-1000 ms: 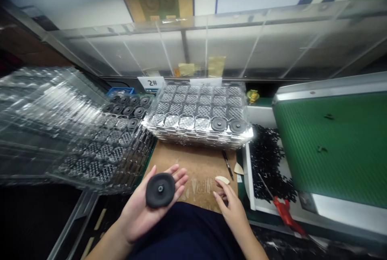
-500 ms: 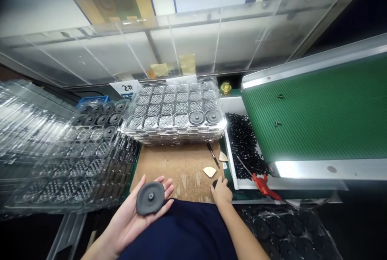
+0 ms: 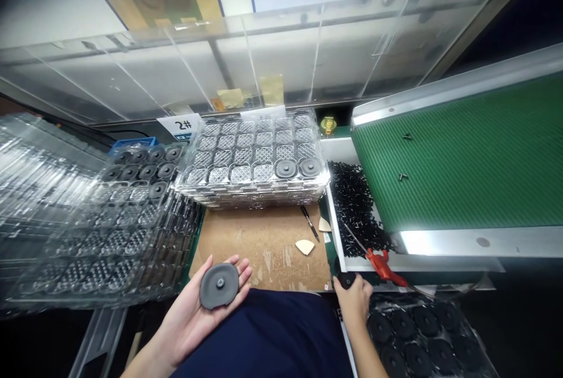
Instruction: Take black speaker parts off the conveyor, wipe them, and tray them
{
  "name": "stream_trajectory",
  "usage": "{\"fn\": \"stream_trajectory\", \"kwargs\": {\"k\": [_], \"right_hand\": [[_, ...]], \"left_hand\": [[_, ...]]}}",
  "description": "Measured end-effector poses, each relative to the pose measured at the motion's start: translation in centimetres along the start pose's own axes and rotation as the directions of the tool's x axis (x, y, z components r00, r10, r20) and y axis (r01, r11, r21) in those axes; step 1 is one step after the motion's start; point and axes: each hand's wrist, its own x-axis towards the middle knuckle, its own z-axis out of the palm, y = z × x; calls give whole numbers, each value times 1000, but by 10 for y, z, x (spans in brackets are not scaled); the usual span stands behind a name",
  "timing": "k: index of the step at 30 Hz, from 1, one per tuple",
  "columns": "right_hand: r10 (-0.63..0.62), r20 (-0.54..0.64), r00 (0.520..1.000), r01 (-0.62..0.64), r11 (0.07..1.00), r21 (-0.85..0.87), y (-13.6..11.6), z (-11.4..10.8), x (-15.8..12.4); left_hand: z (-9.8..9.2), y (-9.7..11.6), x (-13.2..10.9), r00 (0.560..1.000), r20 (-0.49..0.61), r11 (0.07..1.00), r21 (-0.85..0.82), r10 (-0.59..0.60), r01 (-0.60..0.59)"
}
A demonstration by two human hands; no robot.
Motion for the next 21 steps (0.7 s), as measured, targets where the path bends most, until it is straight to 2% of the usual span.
{"fn": "stream_trajectory", "kwargs": {"k": [4,7,13,21], "right_hand": [[105,-61,993,-104,994,18,2,1,14],[139,-66,988,-138,990,25,0,4,24],[120,-20,993,-119,993,19,-7,10,33],[74,-30,997,-73,997,18,-9,7,23]], "left_hand": [[3,-3,0,1000,-2,1000,15,-17,17],[0,-2,0,1000,1,1000,19,-12,12],[-9,-1,3,1000,-7,1000,13,1,-1],[0,-4,10,999,31,1000,18,-12,11]]}}
